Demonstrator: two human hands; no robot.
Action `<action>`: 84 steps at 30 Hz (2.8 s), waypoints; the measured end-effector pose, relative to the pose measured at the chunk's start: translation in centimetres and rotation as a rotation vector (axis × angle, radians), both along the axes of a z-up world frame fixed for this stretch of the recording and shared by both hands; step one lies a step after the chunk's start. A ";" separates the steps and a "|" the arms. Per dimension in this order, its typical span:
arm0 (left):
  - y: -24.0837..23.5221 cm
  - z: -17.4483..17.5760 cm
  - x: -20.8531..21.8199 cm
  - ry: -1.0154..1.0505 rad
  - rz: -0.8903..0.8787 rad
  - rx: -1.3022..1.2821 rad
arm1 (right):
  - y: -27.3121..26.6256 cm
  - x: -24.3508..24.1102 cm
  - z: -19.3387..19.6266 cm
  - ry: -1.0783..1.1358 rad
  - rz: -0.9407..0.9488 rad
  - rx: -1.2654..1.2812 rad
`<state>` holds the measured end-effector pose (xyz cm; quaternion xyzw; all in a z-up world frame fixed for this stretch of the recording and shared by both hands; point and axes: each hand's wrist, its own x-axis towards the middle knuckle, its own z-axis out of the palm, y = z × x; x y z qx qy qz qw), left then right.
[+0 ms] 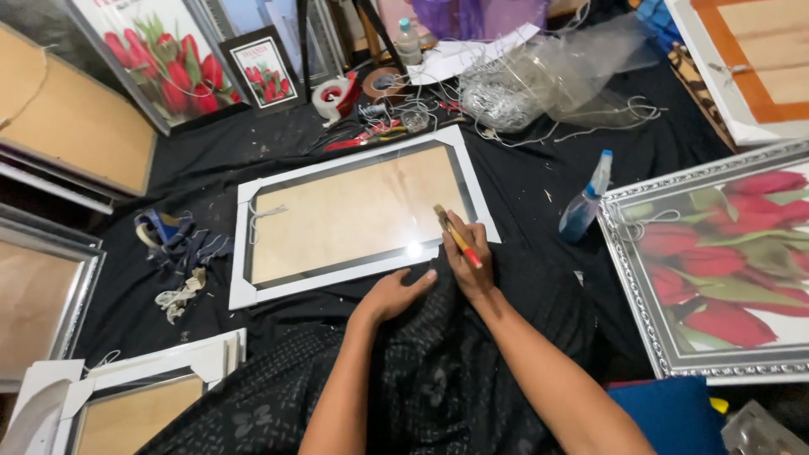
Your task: The person wipes the glass of a white picture frame with a dark cloth, then uses a brush to sweep dust from the frame's edges and back. They flip the frame over, brush the back surface, flip it again, and continue brushing and wiping the glass and frame edges. The person repeats this cleaning cycle on the same frame throughout the clip.
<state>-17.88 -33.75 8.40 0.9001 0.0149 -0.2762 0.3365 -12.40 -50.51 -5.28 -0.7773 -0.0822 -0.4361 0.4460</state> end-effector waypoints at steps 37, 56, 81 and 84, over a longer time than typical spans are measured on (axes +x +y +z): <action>0.1 -13.0 2.3 -0.512 -0.467 0.258 | -0.4 4.4 2.1 0.731 0.074 0.242; 4.7 -11.3 8.3 -0.102 -0.189 0.207 | 7.7 19.2 -0.3 1.195 -0.180 -0.497; -9.9 -32.2 12.2 -0.816 0.521 0.349 | 39.9 20.5 0.3 0.512 0.569 -0.900; -6.6 -27.1 12.1 -0.896 0.641 -0.064 | 41.1 15.2 4.4 0.804 1.172 -1.153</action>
